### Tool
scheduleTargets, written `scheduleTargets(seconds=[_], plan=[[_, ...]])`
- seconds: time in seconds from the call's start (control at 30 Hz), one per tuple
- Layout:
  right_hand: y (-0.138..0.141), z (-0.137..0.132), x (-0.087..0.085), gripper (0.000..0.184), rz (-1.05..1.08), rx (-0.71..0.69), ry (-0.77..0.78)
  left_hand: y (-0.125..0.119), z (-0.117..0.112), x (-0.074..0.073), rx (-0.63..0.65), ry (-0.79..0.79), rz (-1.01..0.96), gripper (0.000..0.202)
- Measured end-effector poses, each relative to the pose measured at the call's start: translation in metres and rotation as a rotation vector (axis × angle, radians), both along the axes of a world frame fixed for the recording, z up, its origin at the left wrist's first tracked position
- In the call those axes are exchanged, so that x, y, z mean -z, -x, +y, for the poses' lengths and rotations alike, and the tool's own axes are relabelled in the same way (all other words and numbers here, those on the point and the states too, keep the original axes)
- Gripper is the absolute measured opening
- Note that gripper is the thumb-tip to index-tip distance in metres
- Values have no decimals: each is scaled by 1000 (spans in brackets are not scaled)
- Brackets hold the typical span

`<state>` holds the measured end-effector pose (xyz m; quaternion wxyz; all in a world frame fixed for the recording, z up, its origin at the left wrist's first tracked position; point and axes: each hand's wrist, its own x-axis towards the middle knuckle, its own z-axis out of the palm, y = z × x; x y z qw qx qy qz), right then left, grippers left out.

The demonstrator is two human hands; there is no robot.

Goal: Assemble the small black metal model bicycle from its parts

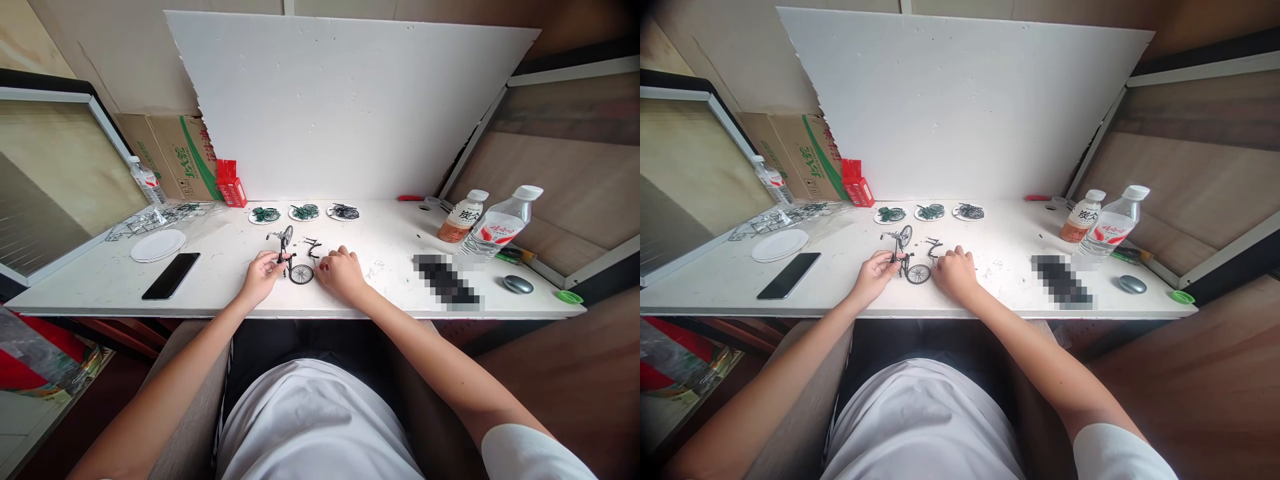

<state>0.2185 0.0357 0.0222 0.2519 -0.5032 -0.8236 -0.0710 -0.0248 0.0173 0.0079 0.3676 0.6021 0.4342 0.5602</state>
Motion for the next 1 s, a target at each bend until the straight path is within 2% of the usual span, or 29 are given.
scheduleTargets(seconds=[0.23, 0.33, 0.53, 0.63, 0.77, 0.87, 0.93, 1.0], plan=[[4, -11, -11, 19, -156, 48, 47, -3, -3, -2, 58, 59, 3, 43], [5, -13, -14, 18, -192, 56, 114, -2, -4, -5, 41, 49, 6, 44], [3, -7, -16, 25, -129, 93, 184, 1, -2, -6, 19, 88, -10, 50], [2, -5, -14, 29, 76, 75, 190, 3, 0, -4, 32, 98, -28, 53], [6, -3, -9, 28, 592, -179, 286, 5, 2, -1, 50, 106, -30, 54], [11, -1, -1, 39, 906, -300, 386, 4, 2, 1, 39, 102, -2, 54], [15, 0, 5, 44, 1025, -327, 417, 3, 2, 2, 13, 84, 34, 50], [17, 0, 10, 43, 1048, -359, 393, 2, 2, 3, -20, 60, 65, 46]])
